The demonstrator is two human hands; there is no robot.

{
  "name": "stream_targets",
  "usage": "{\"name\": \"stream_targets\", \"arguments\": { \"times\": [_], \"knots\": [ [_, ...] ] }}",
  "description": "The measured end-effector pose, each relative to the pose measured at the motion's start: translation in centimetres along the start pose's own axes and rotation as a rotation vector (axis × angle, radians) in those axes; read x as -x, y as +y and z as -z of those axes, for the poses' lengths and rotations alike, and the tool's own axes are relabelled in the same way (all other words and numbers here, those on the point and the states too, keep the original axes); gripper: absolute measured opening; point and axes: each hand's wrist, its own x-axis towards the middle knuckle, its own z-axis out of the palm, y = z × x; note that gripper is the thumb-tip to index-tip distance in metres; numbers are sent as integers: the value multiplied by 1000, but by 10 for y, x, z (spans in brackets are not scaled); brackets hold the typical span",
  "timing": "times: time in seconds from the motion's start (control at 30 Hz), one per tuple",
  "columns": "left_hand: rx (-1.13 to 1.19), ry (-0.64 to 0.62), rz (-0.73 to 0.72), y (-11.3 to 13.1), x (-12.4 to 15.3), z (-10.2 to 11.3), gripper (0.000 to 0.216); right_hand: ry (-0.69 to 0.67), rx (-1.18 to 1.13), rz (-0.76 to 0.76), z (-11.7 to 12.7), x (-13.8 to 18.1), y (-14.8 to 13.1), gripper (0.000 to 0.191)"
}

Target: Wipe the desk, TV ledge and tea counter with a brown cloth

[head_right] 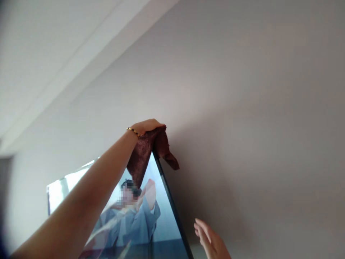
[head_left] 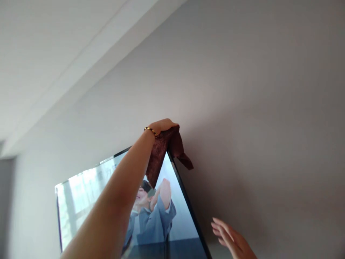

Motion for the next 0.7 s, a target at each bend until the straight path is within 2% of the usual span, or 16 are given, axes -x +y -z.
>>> {"name": "stream_targets", "arguments": {
  "times": [0.1, 0.17, 0.27, 0.33, 0.4, 0.43, 0.5, 0.57, 0.63, 0.7],
  "knots": [
    [102, -49, -49, 17, 16, -5, 44, 59, -119, -10, 12, -6, -48, 99],
    [210, -128, -178, 40, 34, -21, 49, 116, -212, 34, 13, -6, -88, 95],
    [388, -316, -420, 86, 64, -67, 54, 135, -437, 139, 6, 5, -142, 84],
    [415, -424, -565, 109, 85, -105, 55, 225, -533, 60, 4, 18, -157, 83],
    [274, -429, -688, 114, 105, -139, 46, 419, -550, -100, 9, 31, -148, 84],
    [172, -368, -737, 107, 115, -152, 39, 517, -544, -169, 14, 36, -135, 85],
    [33, -140, -801, 80, 133, -167, 29, 660, -521, -255, 26, 44, -100, 89],
    [-12, 168, -821, 41, 149, -172, 27, 674, -459, -296, 32, 43, -65, 86],
    [-80, 402, -817, 1, 157, -172, 23, 506, -396, -287, 23, 28, -45, 75],
    [-177, 514, -785, -30, 155, -172, 21, 217, -395, -171, -5, -5, -45, 65]
  ]
}}
